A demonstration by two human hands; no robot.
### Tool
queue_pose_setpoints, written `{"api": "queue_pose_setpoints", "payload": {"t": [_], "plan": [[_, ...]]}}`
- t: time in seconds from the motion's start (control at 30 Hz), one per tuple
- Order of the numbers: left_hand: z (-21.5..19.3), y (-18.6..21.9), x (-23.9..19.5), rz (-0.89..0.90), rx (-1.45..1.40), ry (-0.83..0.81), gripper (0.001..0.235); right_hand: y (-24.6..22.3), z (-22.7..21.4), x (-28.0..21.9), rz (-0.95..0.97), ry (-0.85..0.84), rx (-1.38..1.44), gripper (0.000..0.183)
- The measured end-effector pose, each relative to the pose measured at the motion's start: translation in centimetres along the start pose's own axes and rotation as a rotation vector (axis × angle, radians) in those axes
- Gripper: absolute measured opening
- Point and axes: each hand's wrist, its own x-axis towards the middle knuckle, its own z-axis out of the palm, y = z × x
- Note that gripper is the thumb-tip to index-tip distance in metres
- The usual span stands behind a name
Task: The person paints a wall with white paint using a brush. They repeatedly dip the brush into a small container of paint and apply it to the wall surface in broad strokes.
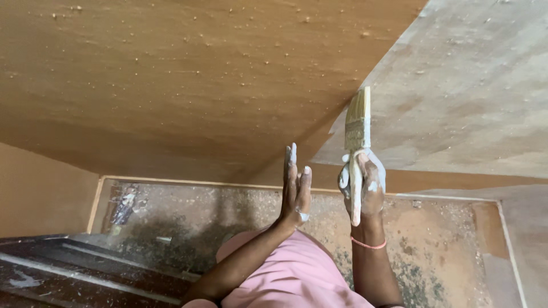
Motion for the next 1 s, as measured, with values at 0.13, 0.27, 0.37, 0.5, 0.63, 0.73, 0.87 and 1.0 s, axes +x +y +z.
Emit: {"api": "queue_pose_setpoints", "payload": {"t": [0.13, 0.27, 0.37, 0.5, 0.63, 0.73, 0.87, 1.0], "plan": [[-0.9, -0.1, -0.1, 0.095, 0.045, 0.024, 0.061, 1.3, -0.2, -0.4, 0.034, 0.037, 0.003, 0.032], [-1.2, 0.2, -1.0, 0.060, 0.011, 0.046, 0.060, 3.0, -0.6, -0.2, 0.090, 0.067, -0.035, 0.031], [-1.3, 0.3, -2.1, -0.009, -0.053, 0.039, 0.061, 4.7, -1.2, 0.0, 0.118, 0.062, -0.054, 0.030], [-1.2, -0.3, -3.1, 0.051, 0.027, 0.072, 0.060, 7.5, -2.3, -0.2, 0.145, 0.027, -0.076, 0.031], [-1.1, -1.1, -4.0, 0.023, 0.044, 0.079, 0.060, 11.0, -3.7, -0.6, 0.231, 0.040, -0.111, 0.032], [-1.0, -1.4, -4.6, 0.015, 0.057, 0.094, 0.060, 13.4, -4.7, -1.0, 0.325, 0.066, -0.112, 0.030], [-1.0, -1.6, -5.2, 0.005, 0.046, 0.120, 0.059, 15.0, -5.7, -2.8, 0.419, 0.067, -0.092, 0.031], [-0.8, -1.7, -5.8, -0.021, 0.065, 0.148, 0.058, 13.2, -5.2, -4.4, 0.274, 0.007, -0.136, 0.032]]}}
